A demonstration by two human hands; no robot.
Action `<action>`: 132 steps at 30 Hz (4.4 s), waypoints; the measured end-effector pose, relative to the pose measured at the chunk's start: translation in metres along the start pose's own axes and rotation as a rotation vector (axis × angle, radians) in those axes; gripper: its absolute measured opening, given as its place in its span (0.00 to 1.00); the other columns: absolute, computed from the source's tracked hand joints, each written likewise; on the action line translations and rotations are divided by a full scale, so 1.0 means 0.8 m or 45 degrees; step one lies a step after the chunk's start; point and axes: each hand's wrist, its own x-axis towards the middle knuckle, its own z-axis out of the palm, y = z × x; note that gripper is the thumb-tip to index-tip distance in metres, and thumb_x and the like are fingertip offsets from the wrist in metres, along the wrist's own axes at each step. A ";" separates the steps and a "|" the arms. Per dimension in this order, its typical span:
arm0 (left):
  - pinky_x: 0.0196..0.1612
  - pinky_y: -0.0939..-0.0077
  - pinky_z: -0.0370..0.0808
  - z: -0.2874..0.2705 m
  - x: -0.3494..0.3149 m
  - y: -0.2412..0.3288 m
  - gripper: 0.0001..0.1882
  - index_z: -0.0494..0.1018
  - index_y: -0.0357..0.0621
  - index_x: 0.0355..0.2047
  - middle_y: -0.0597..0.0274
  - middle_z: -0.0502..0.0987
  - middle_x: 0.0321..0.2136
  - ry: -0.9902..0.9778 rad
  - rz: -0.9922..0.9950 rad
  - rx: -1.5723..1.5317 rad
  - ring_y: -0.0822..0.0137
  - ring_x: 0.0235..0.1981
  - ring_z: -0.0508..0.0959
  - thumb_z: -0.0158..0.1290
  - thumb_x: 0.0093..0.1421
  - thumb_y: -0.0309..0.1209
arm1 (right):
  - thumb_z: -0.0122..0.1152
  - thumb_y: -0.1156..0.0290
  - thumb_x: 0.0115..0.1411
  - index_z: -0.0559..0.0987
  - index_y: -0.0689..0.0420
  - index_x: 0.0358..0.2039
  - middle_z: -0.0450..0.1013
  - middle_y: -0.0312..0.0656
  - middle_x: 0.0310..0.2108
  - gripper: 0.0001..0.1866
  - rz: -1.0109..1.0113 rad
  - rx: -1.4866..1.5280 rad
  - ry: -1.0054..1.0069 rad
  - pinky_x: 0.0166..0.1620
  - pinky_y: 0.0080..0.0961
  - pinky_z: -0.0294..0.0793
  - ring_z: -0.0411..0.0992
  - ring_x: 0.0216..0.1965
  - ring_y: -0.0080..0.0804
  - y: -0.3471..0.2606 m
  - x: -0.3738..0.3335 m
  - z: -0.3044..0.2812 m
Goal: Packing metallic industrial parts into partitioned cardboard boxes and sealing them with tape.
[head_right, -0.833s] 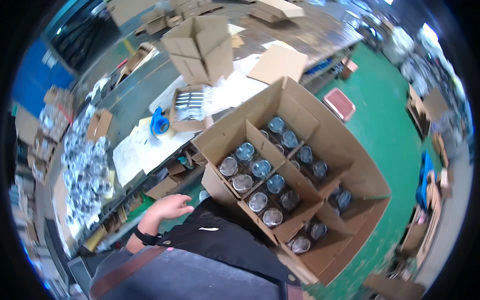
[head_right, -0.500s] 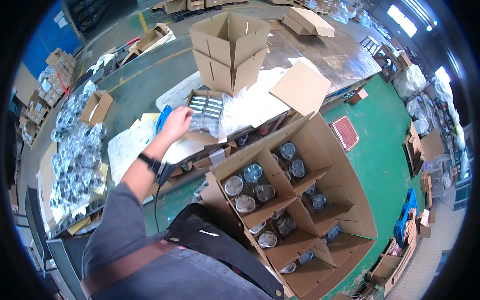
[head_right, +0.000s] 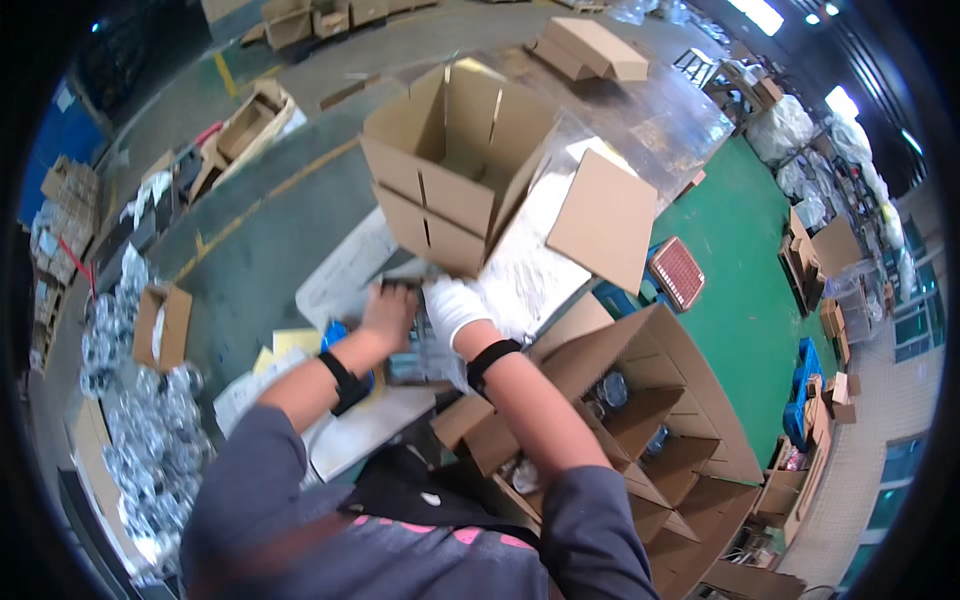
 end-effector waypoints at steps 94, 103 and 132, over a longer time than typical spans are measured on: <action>0.44 0.61 0.73 0.113 0.023 0.522 0.27 0.69 0.38 0.44 0.49 0.77 0.41 -0.543 -0.104 -0.847 0.50 0.41 0.77 0.65 0.46 0.35 | 0.56 0.62 0.55 0.81 0.57 0.41 0.74 0.53 0.45 0.17 1.708 0.826 -0.568 0.48 0.38 0.74 0.74 0.47 0.49 0.290 -0.528 0.170; 0.47 0.63 0.73 0.124 0.055 0.513 0.30 0.71 0.42 0.42 0.50 0.76 0.42 -0.604 0.216 -0.592 0.53 0.46 0.76 0.67 0.44 0.46 | 0.50 0.58 0.60 0.78 0.60 0.46 0.74 0.48 0.49 0.21 1.354 0.753 -1.093 0.49 0.36 0.71 0.74 0.48 0.46 0.328 -0.618 0.129; 0.47 0.61 0.75 0.101 0.096 0.433 0.17 0.77 0.37 0.37 0.43 0.78 0.39 -0.871 -0.145 -0.286 0.50 0.42 0.78 0.57 0.53 0.38 | 0.55 0.72 0.63 0.74 0.65 0.43 0.74 0.42 0.31 0.11 1.702 1.745 1.363 0.31 0.20 0.76 0.73 0.28 0.23 0.176 -0.680 -0.114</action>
